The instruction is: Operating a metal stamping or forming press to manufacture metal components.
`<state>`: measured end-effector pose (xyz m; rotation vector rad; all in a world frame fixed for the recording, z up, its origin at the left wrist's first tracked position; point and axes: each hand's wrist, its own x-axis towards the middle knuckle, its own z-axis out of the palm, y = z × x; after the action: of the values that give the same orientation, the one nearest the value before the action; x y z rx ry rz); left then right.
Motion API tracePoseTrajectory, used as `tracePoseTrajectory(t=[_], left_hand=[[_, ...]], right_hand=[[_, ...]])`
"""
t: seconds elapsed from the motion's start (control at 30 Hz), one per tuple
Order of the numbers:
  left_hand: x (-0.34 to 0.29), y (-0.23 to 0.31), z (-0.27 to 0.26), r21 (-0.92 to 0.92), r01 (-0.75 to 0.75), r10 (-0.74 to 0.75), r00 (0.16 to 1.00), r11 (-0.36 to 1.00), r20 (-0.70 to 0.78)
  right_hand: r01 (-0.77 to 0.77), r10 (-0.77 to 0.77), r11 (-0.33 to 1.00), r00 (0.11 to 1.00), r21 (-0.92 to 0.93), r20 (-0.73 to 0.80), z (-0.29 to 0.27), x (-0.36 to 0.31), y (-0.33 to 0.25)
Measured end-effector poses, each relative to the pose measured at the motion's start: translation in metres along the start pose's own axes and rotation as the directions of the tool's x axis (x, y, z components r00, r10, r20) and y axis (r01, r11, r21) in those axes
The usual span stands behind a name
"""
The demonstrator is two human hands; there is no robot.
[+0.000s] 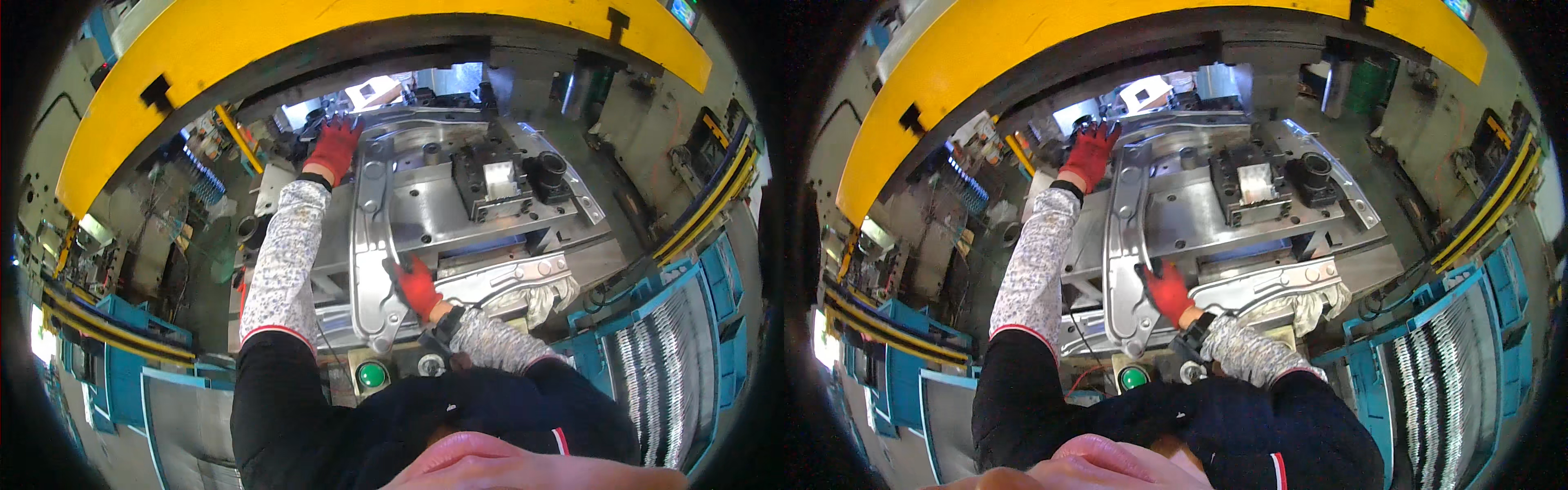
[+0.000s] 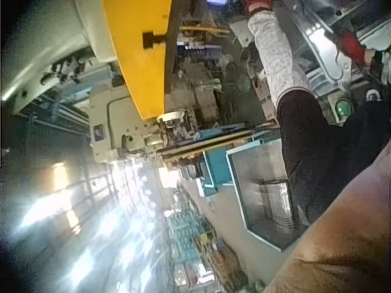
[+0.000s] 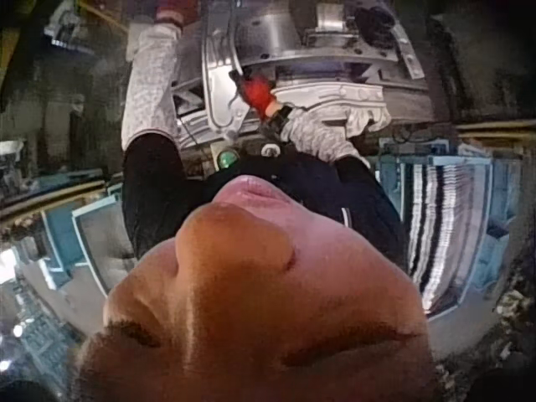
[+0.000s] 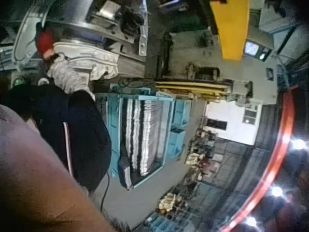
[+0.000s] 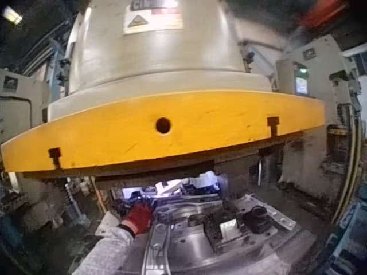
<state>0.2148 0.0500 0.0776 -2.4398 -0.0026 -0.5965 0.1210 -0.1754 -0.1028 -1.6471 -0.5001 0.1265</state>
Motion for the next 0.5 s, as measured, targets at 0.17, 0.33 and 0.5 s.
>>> tracePoseTrajectory(t=[0.17, 0.33, 0.5], left_hand=[[0.040, -0.005, 0.060, -0.345, 0.034, -0.017, 0.998, 0.938, 0.052], [0.049, -0.021, 0.027, -0.143, -0.061, 0.031, 0.980, 0.988, -0.199], [0.059, -0.044, -0.013, -0.214, 0.173, -0.176, 0.984, 0.962, 0.003]], right_hand=[[-0.022, 0.019, 1.000, 0.993, 0.021, 0.119, -0.029, -0.002, -0.015], [-0.166, 0.172, 0.985, 0.974, -0.053, 0.150, -0.089, -0.005, 0.004], [-0.002, 0.022, 0.996, 0.976, -0.092, 0.219, -0.111, -0.009, 0.009]])
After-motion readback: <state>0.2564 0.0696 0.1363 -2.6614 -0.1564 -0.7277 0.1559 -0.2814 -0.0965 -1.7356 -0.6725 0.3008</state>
